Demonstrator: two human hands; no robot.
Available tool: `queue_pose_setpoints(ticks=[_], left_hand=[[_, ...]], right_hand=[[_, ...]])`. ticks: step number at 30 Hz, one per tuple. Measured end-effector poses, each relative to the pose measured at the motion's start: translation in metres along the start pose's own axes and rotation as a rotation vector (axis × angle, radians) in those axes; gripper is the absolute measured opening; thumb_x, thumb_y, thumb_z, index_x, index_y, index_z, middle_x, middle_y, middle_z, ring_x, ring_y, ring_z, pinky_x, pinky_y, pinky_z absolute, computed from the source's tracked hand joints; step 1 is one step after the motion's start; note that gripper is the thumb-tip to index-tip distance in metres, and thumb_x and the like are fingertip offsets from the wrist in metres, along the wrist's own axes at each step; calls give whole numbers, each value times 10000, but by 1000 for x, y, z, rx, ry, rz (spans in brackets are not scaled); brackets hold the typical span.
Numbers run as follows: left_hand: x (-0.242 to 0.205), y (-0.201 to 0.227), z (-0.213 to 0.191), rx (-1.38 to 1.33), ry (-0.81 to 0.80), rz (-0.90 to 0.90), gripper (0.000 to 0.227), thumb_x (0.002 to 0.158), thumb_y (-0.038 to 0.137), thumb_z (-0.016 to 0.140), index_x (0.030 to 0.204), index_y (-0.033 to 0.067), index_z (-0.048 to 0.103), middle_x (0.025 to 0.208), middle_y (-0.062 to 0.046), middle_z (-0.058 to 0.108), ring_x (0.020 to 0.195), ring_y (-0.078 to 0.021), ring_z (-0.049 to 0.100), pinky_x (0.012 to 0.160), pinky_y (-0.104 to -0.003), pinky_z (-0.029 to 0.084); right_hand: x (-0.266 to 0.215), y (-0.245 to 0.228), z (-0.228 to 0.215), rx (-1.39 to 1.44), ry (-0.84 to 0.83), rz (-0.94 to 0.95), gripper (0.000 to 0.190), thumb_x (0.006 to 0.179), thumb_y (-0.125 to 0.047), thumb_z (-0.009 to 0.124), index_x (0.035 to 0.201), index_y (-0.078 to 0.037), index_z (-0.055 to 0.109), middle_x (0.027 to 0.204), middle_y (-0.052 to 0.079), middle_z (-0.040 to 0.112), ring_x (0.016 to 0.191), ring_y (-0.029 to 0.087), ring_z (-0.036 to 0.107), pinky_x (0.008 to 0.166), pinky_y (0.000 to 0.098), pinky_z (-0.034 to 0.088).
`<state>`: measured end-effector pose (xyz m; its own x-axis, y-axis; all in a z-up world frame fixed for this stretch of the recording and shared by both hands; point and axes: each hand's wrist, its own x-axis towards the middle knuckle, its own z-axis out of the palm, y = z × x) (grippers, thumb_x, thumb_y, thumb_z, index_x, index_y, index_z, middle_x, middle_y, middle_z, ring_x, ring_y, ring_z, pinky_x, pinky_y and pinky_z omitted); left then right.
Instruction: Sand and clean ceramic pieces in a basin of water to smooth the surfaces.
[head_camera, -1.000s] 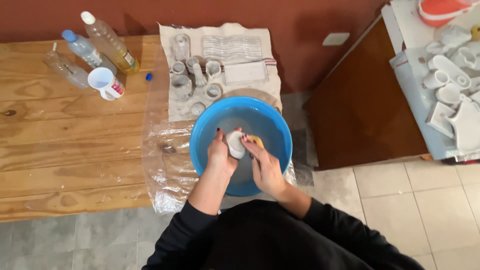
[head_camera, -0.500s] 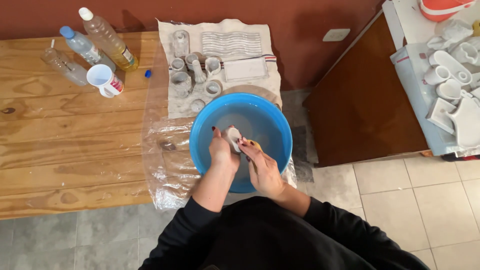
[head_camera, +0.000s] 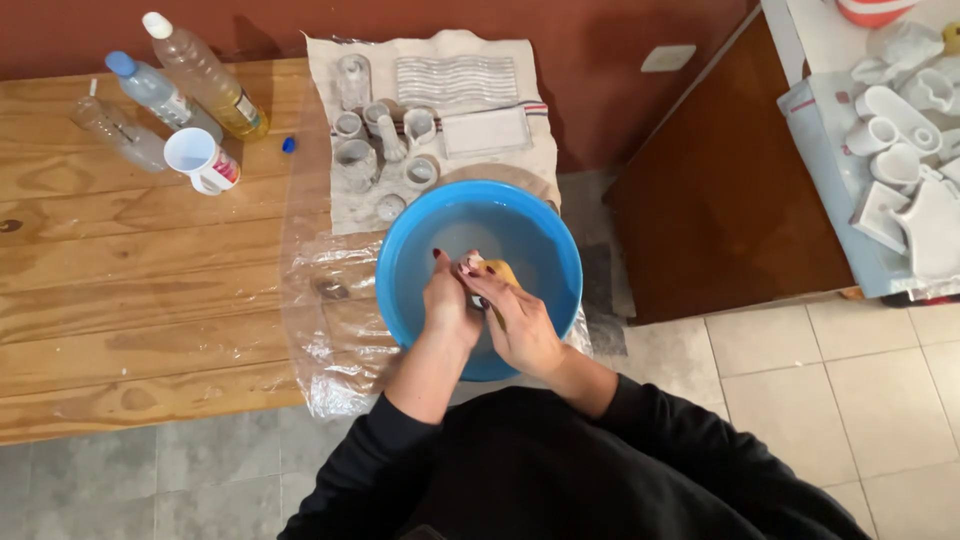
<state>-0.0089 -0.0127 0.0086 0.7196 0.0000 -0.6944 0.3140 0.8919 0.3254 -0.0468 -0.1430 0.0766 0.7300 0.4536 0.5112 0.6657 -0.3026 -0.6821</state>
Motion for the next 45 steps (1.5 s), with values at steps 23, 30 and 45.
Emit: queue_pose_setpoints(ticks=[23,30,45], left_hand=[[49,19,-29,17,-152,-145,649,1065,555,265,1101,23,635,912,-121,665,785,-261,618,713,-417,537],[95,30,-32,465,147,-38,433,882,467,560,1169,142,572,996,-89,618,838,-271,626,762,-509,536],[129,17,-59,2099,-218,1021,676,801,216,740,1388,-3,484,1298,-223,509,1215,-425,495,1043,-491,442]], right_hand=[[-5,7,-26,-2,-99,-47,526,819,178,562,1308,-9,603,1291,219,666,1243,355,666,1057,413,542],[-6,26,-43,-151,199,136,354,999,144,493,1328,50,583,1369,201,659,1310,348,640,1099,381,510],[-33,59,-21,-59,98,295,380,925,126,507,1254,-3,646,1236,180,712,1200,337,692,996,366,568]])
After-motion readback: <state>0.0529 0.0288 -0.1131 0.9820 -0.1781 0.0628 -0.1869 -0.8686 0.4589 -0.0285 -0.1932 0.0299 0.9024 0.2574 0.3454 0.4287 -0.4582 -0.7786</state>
